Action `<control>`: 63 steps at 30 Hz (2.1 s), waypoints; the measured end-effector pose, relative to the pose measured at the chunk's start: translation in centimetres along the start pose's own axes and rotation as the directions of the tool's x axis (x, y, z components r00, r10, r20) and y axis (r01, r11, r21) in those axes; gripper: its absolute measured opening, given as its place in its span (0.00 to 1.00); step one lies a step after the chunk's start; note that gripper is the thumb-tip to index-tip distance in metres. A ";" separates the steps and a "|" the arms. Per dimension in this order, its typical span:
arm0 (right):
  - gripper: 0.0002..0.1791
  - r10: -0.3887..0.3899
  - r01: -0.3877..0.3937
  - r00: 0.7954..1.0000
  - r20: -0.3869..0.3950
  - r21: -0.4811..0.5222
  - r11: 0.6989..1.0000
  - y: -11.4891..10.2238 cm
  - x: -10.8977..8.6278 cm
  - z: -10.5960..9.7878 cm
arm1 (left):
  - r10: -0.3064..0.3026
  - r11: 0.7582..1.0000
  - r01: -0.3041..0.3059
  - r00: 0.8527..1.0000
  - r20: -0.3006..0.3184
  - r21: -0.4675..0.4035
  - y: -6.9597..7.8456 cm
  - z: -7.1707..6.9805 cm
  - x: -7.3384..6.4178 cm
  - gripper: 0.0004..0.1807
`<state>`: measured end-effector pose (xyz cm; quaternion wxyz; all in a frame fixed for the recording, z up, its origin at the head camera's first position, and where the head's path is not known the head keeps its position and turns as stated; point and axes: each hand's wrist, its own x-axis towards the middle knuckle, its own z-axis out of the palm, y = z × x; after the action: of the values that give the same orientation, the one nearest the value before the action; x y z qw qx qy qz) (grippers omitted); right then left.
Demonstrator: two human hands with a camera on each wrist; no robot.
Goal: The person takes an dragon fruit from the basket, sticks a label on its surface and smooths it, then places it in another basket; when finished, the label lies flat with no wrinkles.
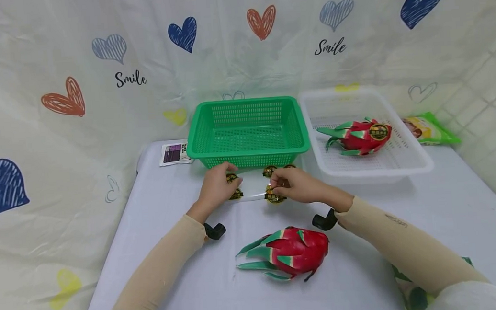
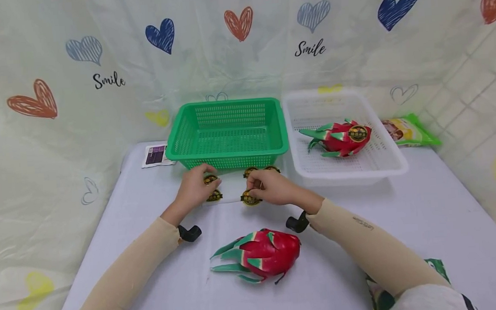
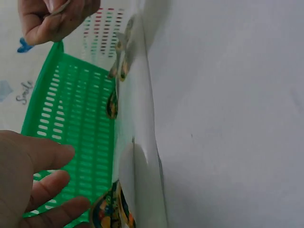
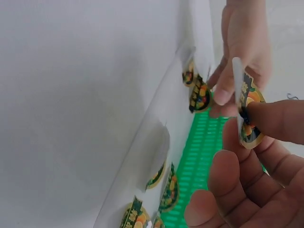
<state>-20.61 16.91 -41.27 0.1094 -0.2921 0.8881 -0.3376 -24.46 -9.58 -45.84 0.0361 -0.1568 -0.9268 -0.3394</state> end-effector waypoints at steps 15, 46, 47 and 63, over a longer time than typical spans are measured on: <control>0.04 -0.037 0.045 0.998 -0.045 0.197 0.979 -1.4 -3.3 -1.5 | 0.353 0.922 -0.288 0.898 0.261 -0.257 8.1 -0.8 -3.2 0.12; 0.12 0.058 -0.046 0.998 -0.028 0.301 0.953 -2.6 -12.7 0.4 | 0.329 0.908 -0.201 0.885 0.329 -0.367 13.2 -0.2 -8.6 0.09; 0.12 0.046 -0.040 0.999 -0.014 0.298 0.954 -2.6 -13.0 0.4 | 0.335 0.910 -0.210 0.879 0.338 -0.357 13.4 -0.1 -8.8 0.09; 0.13 -0.011 -0.008 0.998 0.060 0.302 0.953 -1.6 -15.0 1.4 | 0.348 0.937 -0.308 0.831 0.434 -0.163 14.6 1.0 -10.3 0.18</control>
<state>-7.28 24.06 -41.29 0.1798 -0.2828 0.8220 -0.4605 -10.09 -1.19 -39.40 -0.1316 -0.3901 -0.8527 -0.3216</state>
